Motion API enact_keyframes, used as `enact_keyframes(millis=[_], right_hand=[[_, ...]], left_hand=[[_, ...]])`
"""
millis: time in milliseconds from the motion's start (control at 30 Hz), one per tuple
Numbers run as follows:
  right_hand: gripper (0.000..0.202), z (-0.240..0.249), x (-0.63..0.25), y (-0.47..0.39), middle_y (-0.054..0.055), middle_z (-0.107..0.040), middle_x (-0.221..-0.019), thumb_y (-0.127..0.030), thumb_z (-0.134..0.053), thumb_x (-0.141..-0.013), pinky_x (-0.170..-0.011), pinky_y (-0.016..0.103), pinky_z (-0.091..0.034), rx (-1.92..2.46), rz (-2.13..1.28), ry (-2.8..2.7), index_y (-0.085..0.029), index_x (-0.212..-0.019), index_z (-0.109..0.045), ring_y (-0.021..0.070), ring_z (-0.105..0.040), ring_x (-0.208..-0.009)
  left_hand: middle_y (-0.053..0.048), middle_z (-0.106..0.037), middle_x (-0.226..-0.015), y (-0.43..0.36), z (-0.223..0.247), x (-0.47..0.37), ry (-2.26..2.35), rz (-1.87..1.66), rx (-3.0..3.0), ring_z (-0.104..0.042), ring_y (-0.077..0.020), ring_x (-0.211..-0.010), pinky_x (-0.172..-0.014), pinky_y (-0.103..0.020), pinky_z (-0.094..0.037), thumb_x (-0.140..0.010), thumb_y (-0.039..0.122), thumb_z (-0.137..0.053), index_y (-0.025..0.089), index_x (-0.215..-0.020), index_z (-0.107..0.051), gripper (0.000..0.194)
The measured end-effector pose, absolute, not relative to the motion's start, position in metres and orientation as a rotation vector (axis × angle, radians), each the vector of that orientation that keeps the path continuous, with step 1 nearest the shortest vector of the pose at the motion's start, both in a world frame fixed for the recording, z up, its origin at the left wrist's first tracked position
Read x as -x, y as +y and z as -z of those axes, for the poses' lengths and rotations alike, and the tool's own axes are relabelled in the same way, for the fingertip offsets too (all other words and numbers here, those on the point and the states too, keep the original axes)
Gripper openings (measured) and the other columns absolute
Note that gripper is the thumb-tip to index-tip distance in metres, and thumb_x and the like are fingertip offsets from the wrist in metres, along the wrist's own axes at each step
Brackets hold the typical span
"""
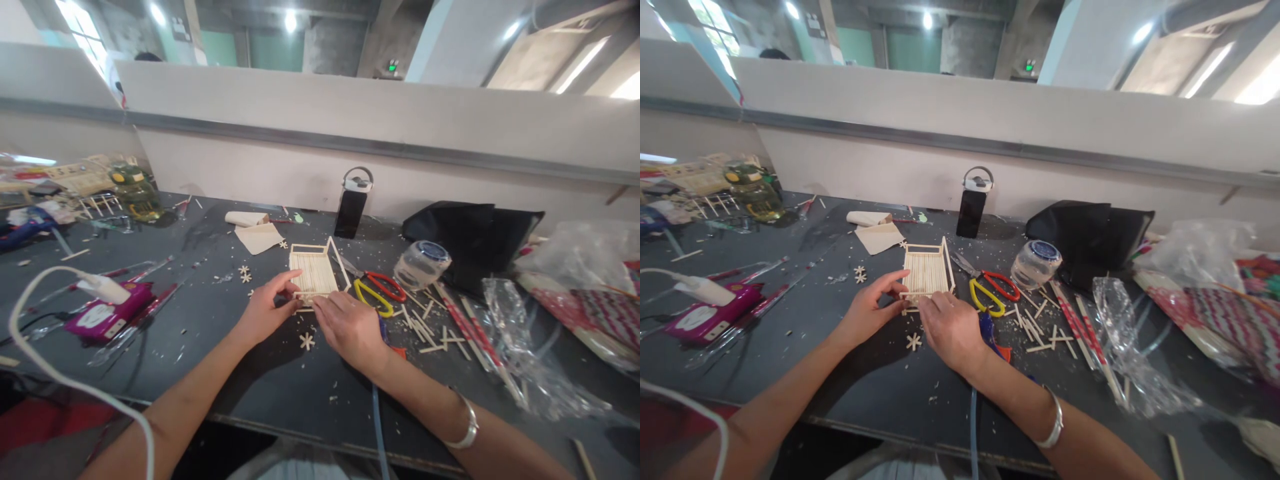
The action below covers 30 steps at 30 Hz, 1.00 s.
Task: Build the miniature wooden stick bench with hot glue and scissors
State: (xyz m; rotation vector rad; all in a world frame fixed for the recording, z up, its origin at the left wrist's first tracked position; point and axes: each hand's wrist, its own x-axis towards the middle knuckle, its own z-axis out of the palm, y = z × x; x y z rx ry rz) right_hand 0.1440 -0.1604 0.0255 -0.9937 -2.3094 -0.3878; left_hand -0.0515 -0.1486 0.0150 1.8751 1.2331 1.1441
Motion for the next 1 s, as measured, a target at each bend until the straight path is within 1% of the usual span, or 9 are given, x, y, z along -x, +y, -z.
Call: enact_keyframes(millis=[100,300,400,533,633,733,833,1000], right_hand=[[0.02,-0.025,-0.144,-0.161,0.004,-0.064,-0.073,-0.019,-0.05,-0.094,-0.06,0.027,-0.037,0.99,0.387,-2.314,-0.016,-0.091,-0.069,0.0168,-0.058,-0.068],[0.018,-0.028,-0.144,-0.161,0.004,-0.066,-0.077,-0.02,-0.051,-0.094,-0.066,0.025,-0.04,0.987,0.216,-2.223,-0.017,-0.091,-0.068,0.0159,-0.061,-0.072],[0.016,-0.031,-0.144,-0.161,0.002,-0.066,-0.073,-0.022,-0.053,-0.094,-0.063,0.023,-0.04,1.002,0.131,-2.132,-0.017,-0.088,-0.067,0.0135,-0.06,-0.067],[0.015,-0.034,-0.144,-0.16,0.003,-0.066,-0.074,-0.022,-0.053,-0.094,-0.062,0.024,-0.038,1.006,0.218,-2.141,-0.016,-0.093,-0.066,0.0138,-0.059,-0.065],[0.018,-0.036,-0.144,-0.161,0.003,-0.064,-0.072,-0.021,-0.05,-0.095,-0.061,0.026,-0.037,0.986,0.357,-2.216,-0.017,-0.091,-0.067,0.0162,-0.059,-0.066],[0.019,-0.036,-0.143,-0.164,0.003,-0.063,-0.072,-0.023,-0.05,-0.095,-0.06,0.028,-0.036,0.965,0.423,-2.259,-0.018,-0.088,-0.066,0.0173,-0.058,-0.067],[0.021,-0.034,-0.141,-0.165,0.003,-0.063,-0.073,-0.025,-0.051,-0.094,-0.06,0.029,-0.035,0.993,0.424,-2.254,-0.019,-0.079,-0.064,0.0177,-0.057,-0.067],[0.02,-0.029,-0.14,-0.164,0.003,-0.062,-0.071,-0.019,-0.05,-0.092,-0.061,0.026,-0.036,0.974,0.294,-2.274,-0.018,-0.076,-0.063,0.0151,-0.057,-0.066]], left_hand=[[-0.003,-0.069,-0.092,-0.148,-0.014,0.051,1.226,-1.148,-1.881,-0.06,-0.0149,-0.074,-0.075,-0.03,-0.048,-0.082,0.026,-0.065,0.022,-0.125,-0.054,0.045],[-0.004,-0.068,-0.093,-0.152,-0.02,0.051,1.21,-1.219,-1.798,-0.063,-0.0179,-0.089,-0.087,-0.033,-0.045,-0.08,0.024,-0.067,0.022,-0.126,-0.054,0.048],[-0.003,-0.068,-0.092,-0.153,-0.024,0.052,1.215,-1.2,-1.737,-0.063,-0.0181,-0.088,-0.087,-0.033,-0.044,-0.079,0.026,-0.068,0.022,-0.127,-0.054,0.05],[-0.003,-0.067,-0.092,-0.151,-0.023,0.052,1.137,-1.125,-1.681,-0.062,-0.0184,-0.087,-0.084,-0.031,-0.045,-0.079,0.03,-0.069,0.021,-0.127,-0.055,0.051],[-0.003,-0.067,-0.092,-0.148,-0.019,0.053,1.097,-1.119,-1.645,-0.061,-0.0183,-0.089,-0.084,-0.031,-0.044,-0.079,0.032,-0.07,0.021,-0.125,-0.057,0.049],[-0.002,-0.066,-0.093,-0.147,-0.017,0.055,1.093,-1.131,-1.63,-0.06,-0.018,-0.09,-0.086,-0.031,-0.043,-0.078,0.031,-0.07,0.021,-0.123,-0.059,0.047],[-0.003,-0.066,-0.096,-0.146,-0.016,0.055,1.106,-1.126,-1.641,-0.06,-0.0187,-0.092,-0.089,-0.032,-0.043,-0.078,0.031,-0.07,0.022,-0.121,-0.061,0.045],[-0.006,-0.067,-0.1,-0.147,-0.016,0.057,1.131,-1.095,-1.626,-0.06,-0.021,-0.097,-0.091,-0.034,-0.043,-0.078,0.032,-0.071,0.021,-0.123,-0.06,0.048]])
